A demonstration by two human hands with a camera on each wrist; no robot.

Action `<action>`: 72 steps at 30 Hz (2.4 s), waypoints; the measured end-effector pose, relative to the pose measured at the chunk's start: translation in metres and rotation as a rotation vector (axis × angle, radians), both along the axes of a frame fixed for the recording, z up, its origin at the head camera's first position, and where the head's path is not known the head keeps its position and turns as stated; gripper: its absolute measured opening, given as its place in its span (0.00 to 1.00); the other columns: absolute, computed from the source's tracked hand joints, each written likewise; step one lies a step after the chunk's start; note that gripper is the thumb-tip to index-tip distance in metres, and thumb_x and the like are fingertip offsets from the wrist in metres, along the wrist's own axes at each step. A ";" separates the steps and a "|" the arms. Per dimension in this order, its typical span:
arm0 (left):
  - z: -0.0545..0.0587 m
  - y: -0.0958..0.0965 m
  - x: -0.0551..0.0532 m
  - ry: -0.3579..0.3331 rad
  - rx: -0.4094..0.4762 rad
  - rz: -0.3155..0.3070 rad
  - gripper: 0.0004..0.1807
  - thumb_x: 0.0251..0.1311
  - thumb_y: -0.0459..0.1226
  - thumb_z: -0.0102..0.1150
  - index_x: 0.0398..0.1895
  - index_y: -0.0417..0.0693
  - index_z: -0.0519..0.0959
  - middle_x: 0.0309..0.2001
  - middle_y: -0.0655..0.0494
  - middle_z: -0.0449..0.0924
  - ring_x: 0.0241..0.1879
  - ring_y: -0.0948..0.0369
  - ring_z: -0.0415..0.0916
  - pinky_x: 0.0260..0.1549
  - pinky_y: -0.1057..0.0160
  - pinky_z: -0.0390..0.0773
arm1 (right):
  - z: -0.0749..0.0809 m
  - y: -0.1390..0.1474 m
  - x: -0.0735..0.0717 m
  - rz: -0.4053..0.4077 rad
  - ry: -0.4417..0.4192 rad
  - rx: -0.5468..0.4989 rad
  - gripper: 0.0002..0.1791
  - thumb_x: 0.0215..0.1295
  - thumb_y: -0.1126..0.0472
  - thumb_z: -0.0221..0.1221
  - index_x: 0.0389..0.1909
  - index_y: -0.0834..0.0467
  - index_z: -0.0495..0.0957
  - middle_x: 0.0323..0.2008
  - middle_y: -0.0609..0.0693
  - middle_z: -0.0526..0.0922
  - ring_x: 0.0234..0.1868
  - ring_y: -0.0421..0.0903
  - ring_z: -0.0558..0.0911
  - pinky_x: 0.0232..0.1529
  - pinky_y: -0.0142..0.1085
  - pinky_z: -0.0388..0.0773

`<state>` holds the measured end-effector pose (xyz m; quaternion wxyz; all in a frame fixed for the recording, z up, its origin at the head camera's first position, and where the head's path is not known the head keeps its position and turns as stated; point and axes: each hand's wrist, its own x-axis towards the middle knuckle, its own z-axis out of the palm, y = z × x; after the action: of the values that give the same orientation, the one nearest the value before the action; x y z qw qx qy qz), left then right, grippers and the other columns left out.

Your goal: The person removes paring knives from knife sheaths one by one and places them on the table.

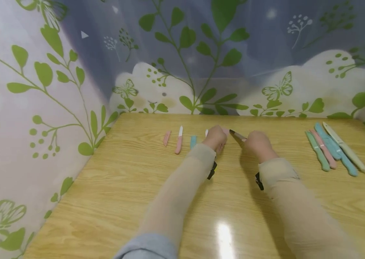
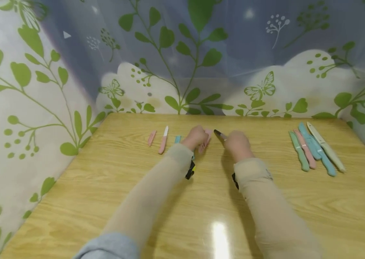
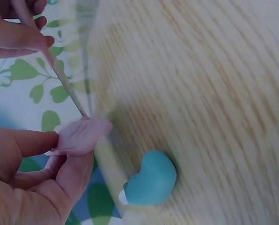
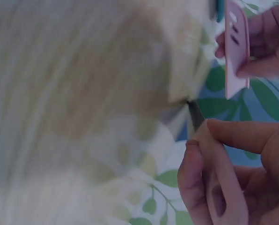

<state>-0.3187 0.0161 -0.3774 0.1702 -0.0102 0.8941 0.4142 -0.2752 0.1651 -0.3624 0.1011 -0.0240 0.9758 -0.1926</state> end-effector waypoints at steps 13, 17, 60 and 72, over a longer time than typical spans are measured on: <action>-0.006 -0.004 0.005 0.141 -0.161 -0.157 0.21 0.67 0.27 0.44 0.21 0.28 0.84 0.24 0.38 0.84 0.14 0.55 0.80 0.12 0.71 0.70 | -0.018 -0.012 -0.004 0.029 -0.122 -0.061 0.22 0.63 0.61 0.60 0.09 0.56 0.69 0.06 0.44 0.66 0.10 0.40 0.67 0.21 0.33 0.70; -0.004 -0.003 0.007 0.162 -0.242 -0.139 0.15 0.64 0.29 0.53 0.23 0.33 0.85 0.27 0.42 0.86 0.24 0.55 0.84 0.23 0.72 0.76 | -0.020 -0.013 -0.005 0.051 -0.091 -0.041 0.19 0.61 0.60 0.62 0.11 0.58 0.72 0.08 0.46 0.70 0.13 0.41 0.72 0.28 0.36 0.75; -0.004 -0.001 0.005 0.238 -0.563 -0.125 0.14 0.67 0.33 0.47 0.35 0.45 0.85 0.44 0.52 0.85 0.44 0.60 0.81 0.46 0.68 0.78 | -0.023 -0.013 -0.011 0.094 -0.155 -0.056 0.14 0.62 0.61 0.62 0.23 0.67 0.77 0.12 0.50 0.75 0.11 0.41 0.72 0.17 0.31 0.71; 0.001 -0.004 0.014 0.217 -0.514 -0.102 0.14 0.67 0.32 0.47 0.33 0.44 0.85 0.47 0.52 0.84 0.47 0.60 0.80 0.50 0.69 0.76 | -0.019 0.000 -0.005 0.043 -0.087 -0.016 0.24 0.65 0.46 0.60 0.22 0.62 0.72 0.22 0.52 0.70 0.25 0.47 0.69 0.31 0.39 0.68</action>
<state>-0.3050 0.0121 -0.3766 0.0857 0.0363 0.9822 0.1634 -0.2801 0.1646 -0.3809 0.1473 -0.0372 0.9681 -0.1992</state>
